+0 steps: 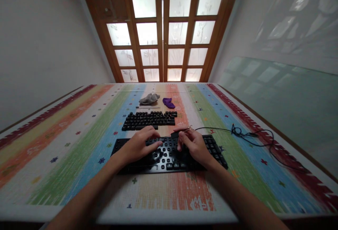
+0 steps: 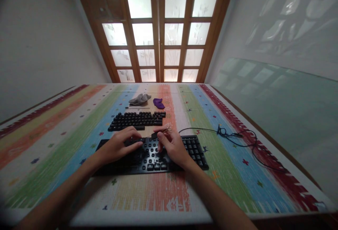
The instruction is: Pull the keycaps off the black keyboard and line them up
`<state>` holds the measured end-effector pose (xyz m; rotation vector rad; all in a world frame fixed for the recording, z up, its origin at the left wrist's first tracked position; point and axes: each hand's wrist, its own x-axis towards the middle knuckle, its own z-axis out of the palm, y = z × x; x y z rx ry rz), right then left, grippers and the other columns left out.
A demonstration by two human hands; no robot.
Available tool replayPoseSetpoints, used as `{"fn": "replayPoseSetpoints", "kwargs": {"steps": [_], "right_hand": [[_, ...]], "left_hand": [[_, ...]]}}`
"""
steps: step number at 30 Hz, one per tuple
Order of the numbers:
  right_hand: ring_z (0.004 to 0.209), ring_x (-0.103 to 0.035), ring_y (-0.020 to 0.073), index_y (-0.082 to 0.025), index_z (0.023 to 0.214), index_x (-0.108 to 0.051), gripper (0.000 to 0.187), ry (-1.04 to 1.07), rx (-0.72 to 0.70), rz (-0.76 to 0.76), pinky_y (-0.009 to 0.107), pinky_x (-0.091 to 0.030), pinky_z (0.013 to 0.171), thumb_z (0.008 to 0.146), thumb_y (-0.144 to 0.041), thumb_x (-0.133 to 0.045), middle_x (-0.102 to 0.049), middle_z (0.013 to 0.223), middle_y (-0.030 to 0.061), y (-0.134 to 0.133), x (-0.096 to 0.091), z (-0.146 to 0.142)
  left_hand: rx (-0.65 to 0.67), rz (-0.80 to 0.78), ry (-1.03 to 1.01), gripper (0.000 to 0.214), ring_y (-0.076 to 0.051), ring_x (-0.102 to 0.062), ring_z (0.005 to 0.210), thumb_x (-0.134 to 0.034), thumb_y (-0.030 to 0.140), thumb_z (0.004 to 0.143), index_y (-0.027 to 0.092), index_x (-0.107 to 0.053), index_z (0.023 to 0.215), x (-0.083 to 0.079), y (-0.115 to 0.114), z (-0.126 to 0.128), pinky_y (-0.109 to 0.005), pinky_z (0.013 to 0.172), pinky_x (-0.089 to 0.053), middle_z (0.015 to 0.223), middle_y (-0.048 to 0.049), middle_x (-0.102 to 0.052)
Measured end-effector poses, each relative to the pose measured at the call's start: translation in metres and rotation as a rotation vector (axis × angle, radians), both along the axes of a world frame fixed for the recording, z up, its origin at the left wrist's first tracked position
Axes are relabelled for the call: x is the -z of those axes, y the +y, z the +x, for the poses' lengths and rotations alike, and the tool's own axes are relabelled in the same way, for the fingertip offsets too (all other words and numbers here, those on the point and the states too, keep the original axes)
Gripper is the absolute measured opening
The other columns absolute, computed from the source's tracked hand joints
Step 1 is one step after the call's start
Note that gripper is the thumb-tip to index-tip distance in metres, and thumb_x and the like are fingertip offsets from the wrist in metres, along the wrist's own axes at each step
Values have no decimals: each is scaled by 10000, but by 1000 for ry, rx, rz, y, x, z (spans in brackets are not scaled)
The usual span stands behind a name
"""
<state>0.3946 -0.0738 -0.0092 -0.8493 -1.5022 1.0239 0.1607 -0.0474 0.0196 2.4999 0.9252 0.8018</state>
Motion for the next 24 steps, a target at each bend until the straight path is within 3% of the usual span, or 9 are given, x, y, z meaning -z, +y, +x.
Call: {"fn": "replayPoseSetpoints", "kwargs": {"steps": [3,6,10,15,19,24], "right_hand": [[531,-630,133,-189,1014,-644,214,-224,114,216,257,-501,517,976,-369,-536,-654,673,3,-2,1,4],[725,-692,175,-194,1007,-641,139,-399,167,467,299,-555,657,974,-264,-526,-720,851,64,-3,3,4],[757,-689,182,-191,1029,-617,124,-470,172,572,303,-556,678,972,-205,-507,-720,872,71,-2,3,5],[679,-671,162,-192,990,-621,136,-432,161,489,288,-547,640,984,-261,-504,-706,812,56,-3,-1,10],[491,-587,111,-183,998,-619,224,-278,115,251,241,-491,500,996,-371,-497,-620,664,-7,-3,-3,12],[483,-589,121,-184,1031,-608,307,-102,27,80,237,-472,478,983,-468,-503,-549,583,-42,2,2,11]], "left_hand": [[96,86,235,78,-175,-579,838,-580,232,915,172,-614,953,-5,9,3,-292,743,-470,920,-42,-600],[160,151,376,50,-183,-581,847,-580,177,891,165,-618,922,-13,17,8,-298,765,-472,919,-46,-601],[214,156,430,48,-185,-591,847,-599,132,857,160,-635,871,-26,25,15,-285,755,-466,901,-47,-620],[339,49,287,52,-155,-607,831,-616,155,866,158,-666,882,-31,29,15,-246,744,-461,894,-35,-641],[272,12,173,99,-152,-608,809,-621,216,873,150,-687,905,-26,31,9,-255,737,-466,895,-46,-640],[230,-14,115,122,-151,-611,793,-617,246,879,156,-696,905,-24,31,5,-262,736,-476,871,-43,-645]]}}
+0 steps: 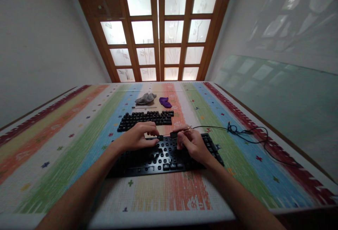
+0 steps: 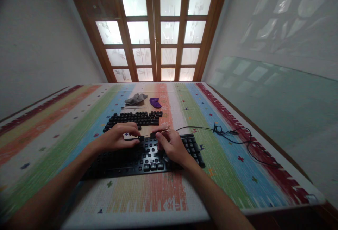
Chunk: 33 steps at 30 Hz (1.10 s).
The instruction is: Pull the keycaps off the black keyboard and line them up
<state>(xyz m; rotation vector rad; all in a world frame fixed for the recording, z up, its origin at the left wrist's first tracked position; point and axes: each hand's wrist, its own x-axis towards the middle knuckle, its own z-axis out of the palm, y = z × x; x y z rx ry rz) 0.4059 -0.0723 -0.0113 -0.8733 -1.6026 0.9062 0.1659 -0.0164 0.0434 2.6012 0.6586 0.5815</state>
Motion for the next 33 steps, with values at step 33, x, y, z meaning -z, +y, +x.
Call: {"fn": "replayPoseSetpoints", "kwargs": {"steps": [33], "right_hand": [[799,-697,202,-198,1153,-588,208,-617,240,563,296,-543,650,1011,-236,-440,-725,989,109,2,2,5]], "left_hand": [[-208,395,321,114,-200,-561,841,-593,218,903,168,-665,831,38,41,7,-301,738,-465,850,-55,-585]]}}
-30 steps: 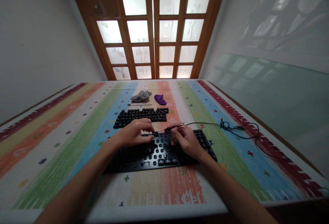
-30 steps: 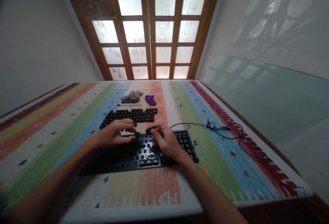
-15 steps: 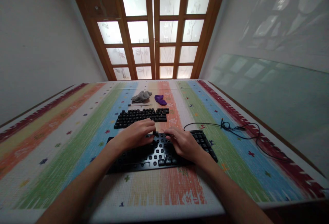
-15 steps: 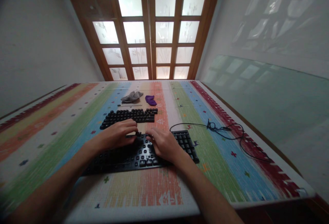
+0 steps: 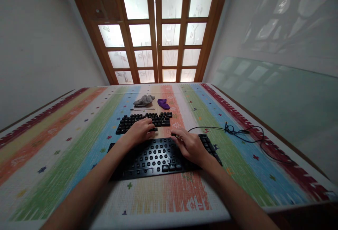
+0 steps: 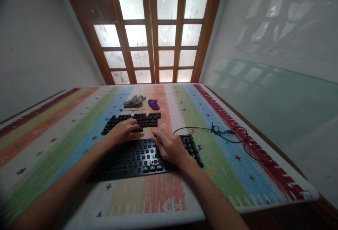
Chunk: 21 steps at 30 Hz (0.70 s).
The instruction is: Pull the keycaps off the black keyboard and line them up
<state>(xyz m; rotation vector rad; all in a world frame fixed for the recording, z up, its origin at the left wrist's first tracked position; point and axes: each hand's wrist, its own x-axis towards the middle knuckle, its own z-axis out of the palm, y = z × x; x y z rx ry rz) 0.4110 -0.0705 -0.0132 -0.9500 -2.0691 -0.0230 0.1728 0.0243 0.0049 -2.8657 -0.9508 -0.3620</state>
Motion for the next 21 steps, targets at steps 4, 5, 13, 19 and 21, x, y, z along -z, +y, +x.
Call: {"fn": "replayPoseSetpoints", "kwargs": {"steps": [4,5,13,19,21], "right_hand": [[781,-696,204,-191,1137,-590,205,-37,23,9,292,-539,633,1016,-244,-434,-725,961,107,0,0,0],[785,-697,206,-189,1137,-589,204,-43,20,14,293,-540,636,1016,-242,-434,-725,962,109,0,0,0],[797,-695,217,-179,1181,-589,236,-49,-34,-2,309,-544,645,1013,-227,-429,-721,969,123,0,0,-1],[795,-695,208,-186,1166,-592,229,-95,-9,14,301,-538,632,1021,-243,-425,-726,967,115,-1,1,-1],[804,-697,215,-179,1159,-591,225,-112,-10,20,306,-538,635,1021,-238,-424,-727,971,121,-1,1,-1]], "left_hand": [[-13,19,47,111,-196,-558,842,-601,233,907,163,-666,850,6,6,4,-301,741,-463,858,-54,-590],[-17,17,49,107,-197,-558,842,-606,230,904,160,-665,849,7,7,5,-302,739,-462,857,-55,-589],[-24,3,31,106,-213,-550,843,-595,176,868,159,-653,781,17,14,7,-324,738,-477,836,-72,-586],[-25,18,35,122,-216,-539,838,-583,179,871,156,-649,772,18,15,8,-333,735,-481,836,-78,-588],[-25,20,39,123,-218,-538,837,-587,181,868,156,-647,764,17,15,8,-334,732,-480,833,-77,-587]]}}
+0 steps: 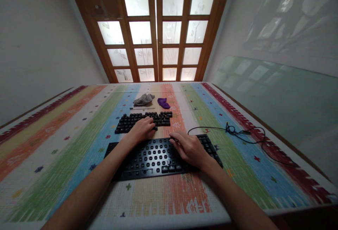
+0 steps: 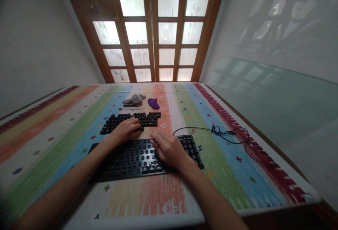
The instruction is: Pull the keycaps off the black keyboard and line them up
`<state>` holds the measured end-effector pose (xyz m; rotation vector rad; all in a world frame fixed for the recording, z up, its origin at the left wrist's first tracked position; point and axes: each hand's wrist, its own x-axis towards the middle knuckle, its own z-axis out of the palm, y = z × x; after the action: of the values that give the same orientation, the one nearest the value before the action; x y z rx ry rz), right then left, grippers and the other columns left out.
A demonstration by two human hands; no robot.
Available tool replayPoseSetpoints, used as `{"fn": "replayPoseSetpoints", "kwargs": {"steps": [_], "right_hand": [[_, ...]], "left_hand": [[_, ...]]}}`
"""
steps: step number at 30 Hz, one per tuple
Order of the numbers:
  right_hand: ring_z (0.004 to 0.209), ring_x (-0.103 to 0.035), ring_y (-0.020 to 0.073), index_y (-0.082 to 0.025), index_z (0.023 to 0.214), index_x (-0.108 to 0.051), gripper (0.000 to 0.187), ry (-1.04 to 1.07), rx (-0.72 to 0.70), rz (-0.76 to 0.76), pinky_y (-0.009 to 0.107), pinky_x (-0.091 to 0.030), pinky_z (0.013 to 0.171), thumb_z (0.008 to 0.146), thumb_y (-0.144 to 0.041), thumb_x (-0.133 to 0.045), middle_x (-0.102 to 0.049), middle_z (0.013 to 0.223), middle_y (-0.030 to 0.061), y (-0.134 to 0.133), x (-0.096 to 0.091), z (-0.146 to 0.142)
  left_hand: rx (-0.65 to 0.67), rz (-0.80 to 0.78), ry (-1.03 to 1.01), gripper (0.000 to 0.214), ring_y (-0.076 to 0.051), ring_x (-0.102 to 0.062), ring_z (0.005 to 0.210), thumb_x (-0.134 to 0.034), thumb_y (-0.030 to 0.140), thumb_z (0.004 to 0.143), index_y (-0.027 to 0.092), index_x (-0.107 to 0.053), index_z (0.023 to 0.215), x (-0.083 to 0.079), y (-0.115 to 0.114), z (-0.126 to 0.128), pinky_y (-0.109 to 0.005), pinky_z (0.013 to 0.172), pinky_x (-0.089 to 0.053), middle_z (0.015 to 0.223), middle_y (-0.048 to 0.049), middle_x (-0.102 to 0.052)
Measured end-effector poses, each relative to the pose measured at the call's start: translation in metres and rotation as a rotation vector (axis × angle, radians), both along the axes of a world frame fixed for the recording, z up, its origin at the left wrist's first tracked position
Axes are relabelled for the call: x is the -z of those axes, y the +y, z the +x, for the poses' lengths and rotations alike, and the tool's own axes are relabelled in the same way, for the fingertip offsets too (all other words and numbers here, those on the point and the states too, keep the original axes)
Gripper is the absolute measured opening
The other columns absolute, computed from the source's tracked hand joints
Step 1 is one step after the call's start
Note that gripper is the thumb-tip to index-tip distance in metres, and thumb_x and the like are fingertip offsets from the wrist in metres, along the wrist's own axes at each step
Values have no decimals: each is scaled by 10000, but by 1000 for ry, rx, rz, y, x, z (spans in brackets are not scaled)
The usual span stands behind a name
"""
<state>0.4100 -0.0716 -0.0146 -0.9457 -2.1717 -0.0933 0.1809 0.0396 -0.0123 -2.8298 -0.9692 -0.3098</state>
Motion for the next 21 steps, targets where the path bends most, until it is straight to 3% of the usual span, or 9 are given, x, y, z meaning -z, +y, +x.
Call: {"fn": "replayPoseSetpoints", "kwargs": {"steps": [21], "right_hand": [[739,-675,206,-130,1110,-577,177,-33,-11,26,291,-502,589,1012,-202,-449,-708,901,106,0,0,-1]], "left_hand": [[-61,22,68,149,-214,-552,854,-604,224,885,144,-669,777,-1,-2,2,-328,765,-492,850,-76,-603]]}}
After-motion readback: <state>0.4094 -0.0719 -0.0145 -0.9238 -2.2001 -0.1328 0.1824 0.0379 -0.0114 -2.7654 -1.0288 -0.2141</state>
